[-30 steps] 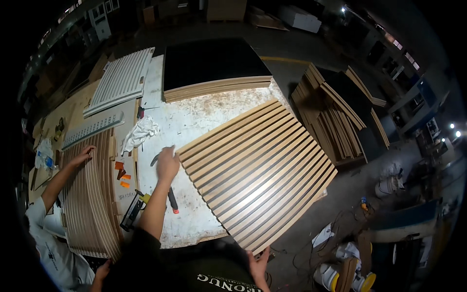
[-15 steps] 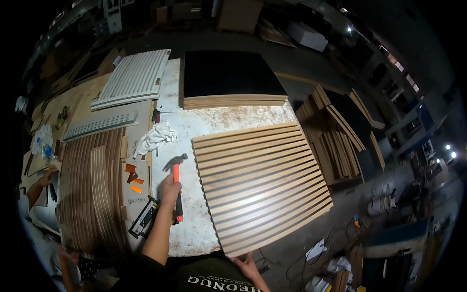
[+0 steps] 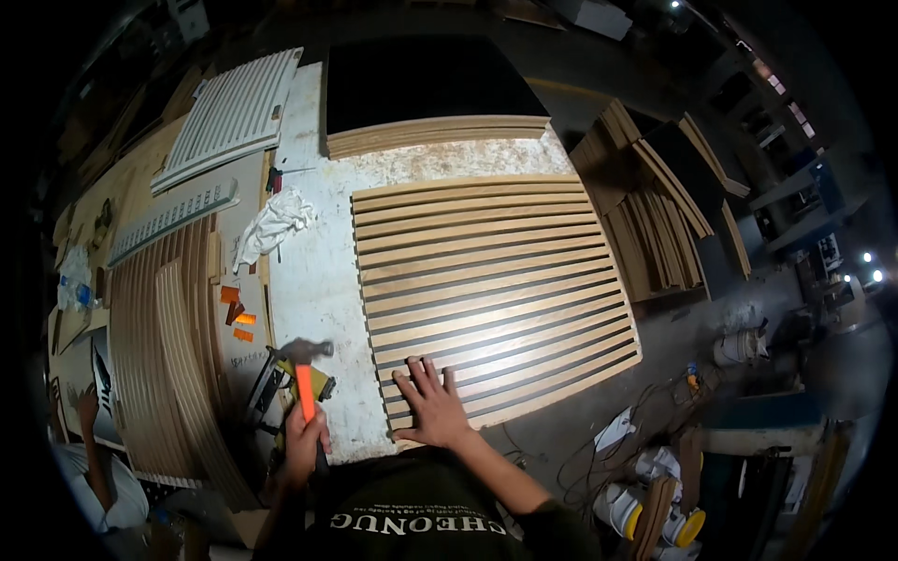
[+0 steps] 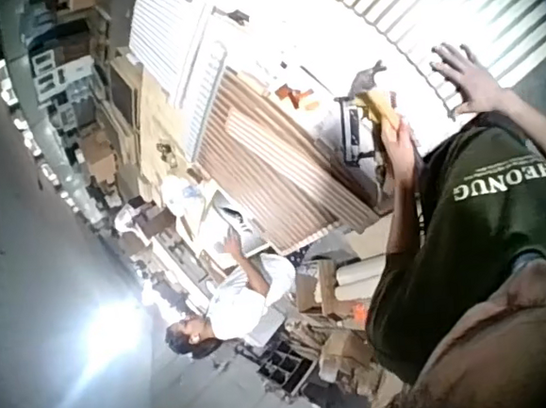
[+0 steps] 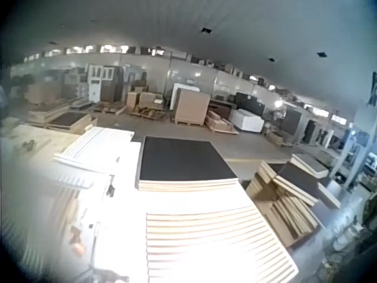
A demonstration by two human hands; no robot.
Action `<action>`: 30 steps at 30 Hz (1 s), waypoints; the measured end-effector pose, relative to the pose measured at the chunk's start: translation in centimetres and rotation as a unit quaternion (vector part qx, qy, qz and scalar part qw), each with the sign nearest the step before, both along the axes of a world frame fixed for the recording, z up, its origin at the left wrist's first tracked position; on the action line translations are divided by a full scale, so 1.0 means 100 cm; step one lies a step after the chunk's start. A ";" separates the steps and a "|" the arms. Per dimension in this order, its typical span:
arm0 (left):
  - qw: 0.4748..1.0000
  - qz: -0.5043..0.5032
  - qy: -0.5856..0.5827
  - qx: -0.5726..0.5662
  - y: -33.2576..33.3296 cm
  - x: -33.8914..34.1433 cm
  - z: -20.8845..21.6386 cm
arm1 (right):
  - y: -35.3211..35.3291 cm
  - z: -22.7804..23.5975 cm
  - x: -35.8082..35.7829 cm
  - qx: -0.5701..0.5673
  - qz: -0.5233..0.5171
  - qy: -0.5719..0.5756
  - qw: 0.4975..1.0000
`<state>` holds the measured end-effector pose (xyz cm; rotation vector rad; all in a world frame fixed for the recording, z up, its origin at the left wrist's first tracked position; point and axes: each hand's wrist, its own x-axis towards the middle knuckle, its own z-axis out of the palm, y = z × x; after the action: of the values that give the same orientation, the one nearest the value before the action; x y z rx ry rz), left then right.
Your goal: Assembling wooden slats onto a frame using a hammer and staple gun.
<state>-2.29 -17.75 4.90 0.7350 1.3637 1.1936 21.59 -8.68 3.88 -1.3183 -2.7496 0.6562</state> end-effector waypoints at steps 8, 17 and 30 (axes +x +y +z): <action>0.961 0.022 0.211 -0.177 -0.040 0.057 0.015 | -0.002 -0.015 0.002 0.009 0.028 -0.009 1.000; 0.859 -0.009 0.478 -0.181 -0.091 0.123 -0.001 | 0.007 -0.017 0.022 -0.030 0.141 0.041 0.989; 0.854 -0.028 0.509 -0.107 -0.076 0.119 0.007 | -0.012 -0.022 0.021 0.013 0.112 0.018 0.993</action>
<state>9.56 -25.36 5.57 1.3202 2.2643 0.5383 23.65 -9.84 1.69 -0.9919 -2.8911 0.6454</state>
